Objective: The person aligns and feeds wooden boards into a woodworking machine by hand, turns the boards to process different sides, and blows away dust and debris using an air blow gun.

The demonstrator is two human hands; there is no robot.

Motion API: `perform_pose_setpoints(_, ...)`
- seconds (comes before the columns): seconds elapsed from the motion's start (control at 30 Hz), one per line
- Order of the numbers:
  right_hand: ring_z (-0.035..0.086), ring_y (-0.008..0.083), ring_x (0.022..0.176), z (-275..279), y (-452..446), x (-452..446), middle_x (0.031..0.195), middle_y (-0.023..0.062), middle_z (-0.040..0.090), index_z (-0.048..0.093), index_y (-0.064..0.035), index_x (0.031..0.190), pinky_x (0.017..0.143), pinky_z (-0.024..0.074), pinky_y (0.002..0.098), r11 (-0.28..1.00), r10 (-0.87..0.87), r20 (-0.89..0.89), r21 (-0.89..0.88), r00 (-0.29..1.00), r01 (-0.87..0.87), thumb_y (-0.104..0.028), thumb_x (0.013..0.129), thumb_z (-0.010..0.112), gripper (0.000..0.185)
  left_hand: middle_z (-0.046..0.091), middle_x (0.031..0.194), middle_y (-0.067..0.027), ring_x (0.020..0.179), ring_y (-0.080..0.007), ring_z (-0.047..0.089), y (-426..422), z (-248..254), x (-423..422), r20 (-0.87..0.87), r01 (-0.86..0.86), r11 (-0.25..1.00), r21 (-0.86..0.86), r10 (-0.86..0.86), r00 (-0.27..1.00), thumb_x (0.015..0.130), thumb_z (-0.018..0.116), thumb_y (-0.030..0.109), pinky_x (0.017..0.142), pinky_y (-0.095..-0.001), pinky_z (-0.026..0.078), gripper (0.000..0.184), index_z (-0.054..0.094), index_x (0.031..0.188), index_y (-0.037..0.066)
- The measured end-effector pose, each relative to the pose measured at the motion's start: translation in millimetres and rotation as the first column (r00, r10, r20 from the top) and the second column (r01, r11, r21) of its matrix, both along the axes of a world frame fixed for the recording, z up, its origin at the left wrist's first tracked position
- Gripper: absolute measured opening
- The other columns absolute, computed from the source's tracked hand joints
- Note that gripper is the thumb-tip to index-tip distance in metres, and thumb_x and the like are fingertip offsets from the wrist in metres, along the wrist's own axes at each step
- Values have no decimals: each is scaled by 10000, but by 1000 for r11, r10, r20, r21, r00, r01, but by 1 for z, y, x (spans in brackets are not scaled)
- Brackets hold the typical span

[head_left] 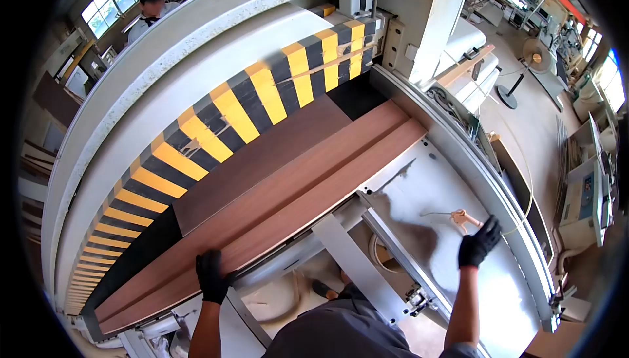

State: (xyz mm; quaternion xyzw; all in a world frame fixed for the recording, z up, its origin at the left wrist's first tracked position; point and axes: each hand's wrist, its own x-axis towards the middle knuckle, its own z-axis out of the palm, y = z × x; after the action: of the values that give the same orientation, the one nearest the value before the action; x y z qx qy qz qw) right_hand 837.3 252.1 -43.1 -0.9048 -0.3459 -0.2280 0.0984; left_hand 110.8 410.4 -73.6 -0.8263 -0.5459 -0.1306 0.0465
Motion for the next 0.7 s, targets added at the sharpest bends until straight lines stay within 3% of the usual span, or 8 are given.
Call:
perform_pose_setpoints(0.07, 392, 453, 1388, -24, 9, -62, 1472, 266, 443, 457, 22, 1447, 1178, 291, 539, 887, 455, -391, 275, 800, -370, -28, 771, 602, 693, 544, 1373, -193, 1314, -419, 471, -3, -1, 7, 35, -104, 995, 0, 104, 994, 713, 831, 496, 1150, -589, 312, 808, 583, 1351, 67)
perform_pose_setpoints(0.1, 384, 460, 1394, -11, 11, -117, 1479, 268, 435, 445, 15, 1452, 1189, 289, 530, 762, 632, -338, 108, 698, -638, -140, 776, 688, 735, 544, 1373, -193, 1314, -419, 471, -5, 0, 7, 32, -107, 994, 3, 107, 994, 713, 831, 496, 1150, -589, 312, 808, 583, 1351, 67)
perform_pose_setpoints(0.13, 358, 451, 1421, 3, 21, -166, 1507, 269, 408, 413, 3, 1480, 1206, 268, 540, 663, 651, -606, 163, 457, -730, -279, 734, 767, 873, 555, 1363, -186, 1308, -416, 476, -4, 2, 7, 53, -93, 996, 15, 92, 994, 699, 838, 495, 1145, -580, 319, 817, 588, 1354, 76)
perform_pose_setpoints(0.17, 342, 463, 1423, 6, 17, -206, 1511, 279, 388, 409, -6, 1481, 1209, 246, 569, 574, 702, -540, 41, 465, -818, -381, 679, 794, 966, 567, 1352, -180, 1302, -414, 482, -3, 3, 9, 78, -82, 996, 32, 79, 994, 685, 846, 493, 1141, -571, 326, 827, 593, 1357, 85)
perform_pose_setpoints(0.43, 472, 544, 1275, -117, 50, -260, 1360, 296, 523, 554, -2, 1297, 1089, 328, 679, 502, 843, -155, -120, 516, -856, -329, 825, 608, 576, 646, 1221, -138, 1164, -373, 569, -5, 21, 9, 28, -62, 993, 103, 60, 998, 669, 781, 662, 1079, -556, 374, 824, 658, 1264, 106)
perform_pose_setpoints(0.5, 348, 456, 1449, -33, 19, -268, 1551, 309, 373, 332, -21, 1560, 1205, 267, 555, 460, 811, -401, -13, 426, -888, -210, 931, 511, 680, 655, 1236, -100, 1179, -332, 579, -11, 38, 17, 56, -102, 995, 19, 101, 993, 702, 781, 645, 1087, -542, 371, 777, 664, 1274, 132)
perform_pose_setpoints(0.6, 130, 508, 1513, -33, 17, -259, 1613, 342, 181, 249, 64, 1556, 1250, 76, 604, 355, 803, -497, -43, 328, -934, -133, 863, 487, 759, 654, 1225, -94, 1172, -327, 579, -18, 33, 13, 56, -135, 991, 26, 133, 990, 714, 775, 644, 1082, -542, 372, 761, 666, 1273, 139)
perform_pose_setpoints(0.7, 177, 495, 1506, -35, 17, -255, 1604, 331, 230, 273, 46, 1555, 1247, 118, 591, 353, 799, -472, -135, 373, -926, -126, 875, 470, 728, 664, 1202, -96, 1156, -323, 592, -19, 41, 15, 99, -122, 992, 22, 119, 988, 724, 780, 629, 1067, -520, 393, 731, 671, 1259, 142)
